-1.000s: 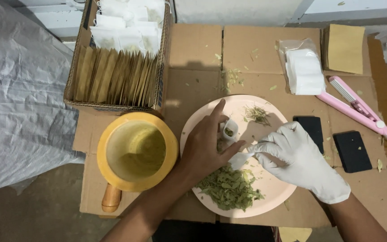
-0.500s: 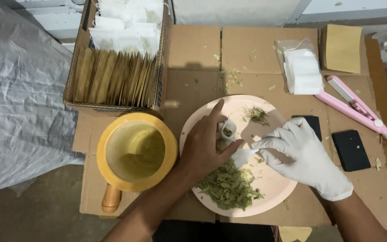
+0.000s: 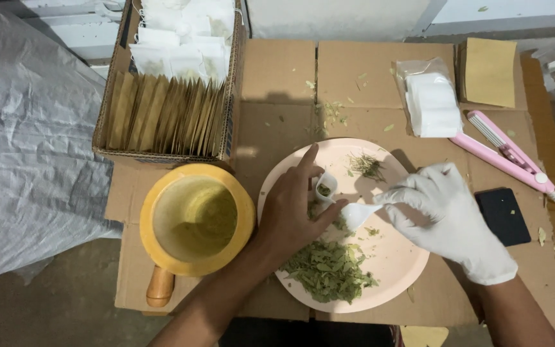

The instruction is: Filling small tea bags with loose tea leaves using a spoon and weighing them on a scale.

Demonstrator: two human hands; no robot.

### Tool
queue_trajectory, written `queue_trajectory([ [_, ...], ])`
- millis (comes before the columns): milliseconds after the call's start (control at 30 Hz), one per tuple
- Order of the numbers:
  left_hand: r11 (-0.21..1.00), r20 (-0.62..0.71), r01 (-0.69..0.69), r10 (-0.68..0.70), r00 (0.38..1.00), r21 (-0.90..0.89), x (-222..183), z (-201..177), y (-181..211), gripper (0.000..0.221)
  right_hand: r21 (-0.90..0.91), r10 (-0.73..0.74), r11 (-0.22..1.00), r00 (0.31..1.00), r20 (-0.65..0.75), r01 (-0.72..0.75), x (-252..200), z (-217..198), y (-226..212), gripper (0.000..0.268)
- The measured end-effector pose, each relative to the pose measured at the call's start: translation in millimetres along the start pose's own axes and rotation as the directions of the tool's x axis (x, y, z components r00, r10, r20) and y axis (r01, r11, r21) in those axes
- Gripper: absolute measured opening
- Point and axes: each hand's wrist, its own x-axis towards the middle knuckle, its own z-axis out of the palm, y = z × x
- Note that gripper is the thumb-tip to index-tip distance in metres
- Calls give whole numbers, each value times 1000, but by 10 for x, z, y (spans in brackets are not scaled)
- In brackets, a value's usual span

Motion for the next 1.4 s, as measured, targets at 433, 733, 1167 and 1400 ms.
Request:
queue_trajectory([
  [433, 998, -39, -35, 37, 999, 42, -47, 58, -69, 95, 44, 57, 998, 996, -64, -54, 52, -260, 46, 25],
  [733, 996, -48, -84, 86, 995, 25, -31, 56, -71, 96, 17, 61, 998, 996, -72, -60, -19, -232, 85, 18],
  [1167, 995, -2, -102, 102, 995, 2, -52, 151, -132, 98, -164, 77, 982, 991, -112, -95, 97, -416, -58, 19],
  [1400, 995, 151, 92, -98, 984, 46, 53, -24, 124, 102, -473, -56, 880, 998, -19, 40, 425, -553, -242, 11],
])
